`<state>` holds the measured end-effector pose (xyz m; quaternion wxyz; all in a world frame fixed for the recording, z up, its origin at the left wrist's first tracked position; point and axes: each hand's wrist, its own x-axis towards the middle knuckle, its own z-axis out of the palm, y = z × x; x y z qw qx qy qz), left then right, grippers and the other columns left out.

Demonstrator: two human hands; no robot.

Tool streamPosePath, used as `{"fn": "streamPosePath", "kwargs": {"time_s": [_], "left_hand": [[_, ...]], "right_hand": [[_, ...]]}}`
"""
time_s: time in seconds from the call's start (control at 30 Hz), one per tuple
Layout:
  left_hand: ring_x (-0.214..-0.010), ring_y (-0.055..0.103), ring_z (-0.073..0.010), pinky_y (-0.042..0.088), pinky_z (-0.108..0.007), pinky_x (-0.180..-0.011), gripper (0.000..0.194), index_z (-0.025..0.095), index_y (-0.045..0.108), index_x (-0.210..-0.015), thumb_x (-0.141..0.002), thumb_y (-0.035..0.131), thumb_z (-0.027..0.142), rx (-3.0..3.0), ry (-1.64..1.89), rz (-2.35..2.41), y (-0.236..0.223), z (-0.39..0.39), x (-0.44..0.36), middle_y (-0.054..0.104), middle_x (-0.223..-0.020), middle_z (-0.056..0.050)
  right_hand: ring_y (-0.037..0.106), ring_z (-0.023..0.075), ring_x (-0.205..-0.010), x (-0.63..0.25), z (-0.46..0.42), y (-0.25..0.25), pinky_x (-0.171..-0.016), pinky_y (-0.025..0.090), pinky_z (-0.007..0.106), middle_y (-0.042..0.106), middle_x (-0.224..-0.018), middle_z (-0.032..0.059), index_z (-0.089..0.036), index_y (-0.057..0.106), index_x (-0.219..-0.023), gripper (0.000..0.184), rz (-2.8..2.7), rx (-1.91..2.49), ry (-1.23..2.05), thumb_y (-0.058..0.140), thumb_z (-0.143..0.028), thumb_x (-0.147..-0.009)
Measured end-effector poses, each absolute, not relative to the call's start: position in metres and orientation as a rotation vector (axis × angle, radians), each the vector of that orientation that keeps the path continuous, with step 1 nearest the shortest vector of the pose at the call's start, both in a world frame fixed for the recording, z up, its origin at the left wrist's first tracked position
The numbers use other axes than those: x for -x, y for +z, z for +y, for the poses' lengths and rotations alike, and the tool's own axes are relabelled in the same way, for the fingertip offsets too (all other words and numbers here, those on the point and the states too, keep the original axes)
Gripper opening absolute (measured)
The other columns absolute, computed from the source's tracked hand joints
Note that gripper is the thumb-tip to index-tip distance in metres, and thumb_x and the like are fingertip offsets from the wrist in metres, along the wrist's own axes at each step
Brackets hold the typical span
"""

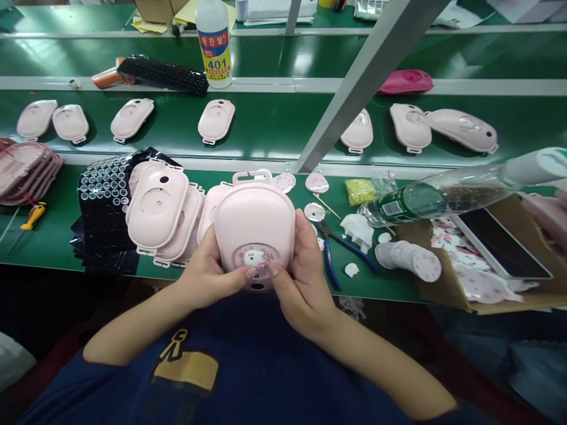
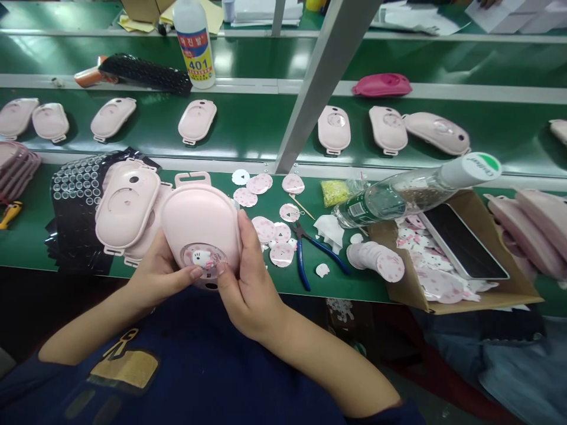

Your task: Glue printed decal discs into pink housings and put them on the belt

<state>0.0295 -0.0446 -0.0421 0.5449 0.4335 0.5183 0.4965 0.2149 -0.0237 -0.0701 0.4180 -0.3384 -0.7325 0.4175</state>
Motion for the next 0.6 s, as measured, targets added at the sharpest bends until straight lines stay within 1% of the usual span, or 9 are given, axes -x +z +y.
{"fn": "streamPosePath", "kwargs": {"time_s": [0.1, 0.23, 0.33, 0.43, 0.5, 0.6], "left_hand": [[-0.118, 0.066, -0.0324, 0.059, -0.042, -0.097, 0.069, 0.021, 0.05, -0.128, -0.074, 0.088, 0.04, -1.026, 1.169, 1.238, -0.0389, -0.0426, -0.0322, 0.067, -0.127, -0.013], [-0.116, 0.066, -0.0327, 0.059, -0.043, -0.095, 0.066, 0.023, 0.051, -0.128, -0.075, 0.087, 0.041, -1.006, 1.17, 1.238, -0.0392, -0.0427, -0.0335, 0.067, -0.126, -0.012], [-0.114, 0.066, -0.0312, 0.059, -0.042, -0.094, 0.066, 0.023, 0.052, -0.127, -0.075, 0.087, 0.04, -1.008, 1.183, 1.235, -0.0428, -0.0438, -0.0329, 0.068, -0.125, -0.011], [-0.109, 0.068, -0.028, 0.06, -0.039, -0.092, 0.063, 0.022, 0.052, -0.126, -0.075, 0.087, 0.038, -1.044, 1.232, 1.22, -0.0447, -0.044, -0.0331, 0.07, -0.121, -0.01], [-0.105, 0.07, -0.026, 0.06, -0.036, -0.089, 0.06, 0.021, 0.053, -0.125, -0.076, 0.086, 0.035, -1.095, 1.276, 1.21, -0.0442, -0.0437, -0.0338, 0.071, -0.119, -0.009], [-0.105, 0.07, -0.0261, 0.06, -0.036, -0.09, 0.056, 0.021, 0.055, -0.124, -0.078, 0.084, 0.03, -1.224, 1.327, 1.241, -0.0437, -0.0445, -0.0339, 0.072, -0.118, -0.009]], "right_hand": [[0.023, 0.0276, -0.16, -0.2149, -0.0242, -0.0702, -0.128, 0.029, 0.057, 0.012, -0.175, 0.0048, -0.038, -0.003, -0.165, 0.079, -1.83, 0.843, 1.035, 0.045, -0.021, -0.104], [0.027, 0.0283, -0.158, -0.2146, -0.0246, -0.0696, -0.127, 0.033, 0.055, 0.015, -0.175, 0.0058, -0.037, -0.002, -0.166, 0.081, -1.843, 0.855, 0.98, 0.046, -0.021, -0.103], [0.028, 0.0273, -0.158, -0.2141, -0.0257, -0.0697, -0.126, 0.035, 0.054, 0.015, -0.174, 0.0057, -0.037, -0.003, -0.165, 0.081, -1.858, 0.861, 0.944, 0.045, -0.021, -0.103], [0.027, 0.0266, -0.158, -0.2141, -0.0272, -0.071, -0.127, 0.034, 0.054, 0.015, -0.174, 0.0074, -0.036, -0.003, -0.165, 0.079, -1.85, 0.876, 0.955, 0.044, -0.024, -0.104], [0.028, 0.0271, -0.158, -0.2148, -0.0274, -0.0719, -0.126, 0.035, 0.056, 0.019, -0.172, 0.0097, -0.035, -0.004, -0.165, 0.077, -1.827, 0.854, 1.027, 0.044, -0.026, -0.104], [0.033, 0.0283, -0.155, -0.2162, -0.0258, -0.0712, -0.122, 0.04, 0.058, 0.029, -0.168, 0.0118, -0.035, -0.004, -0.165, 0.075, -1.796, 0.798, 1.154, 0.042, -0.034, -0.105]]}}
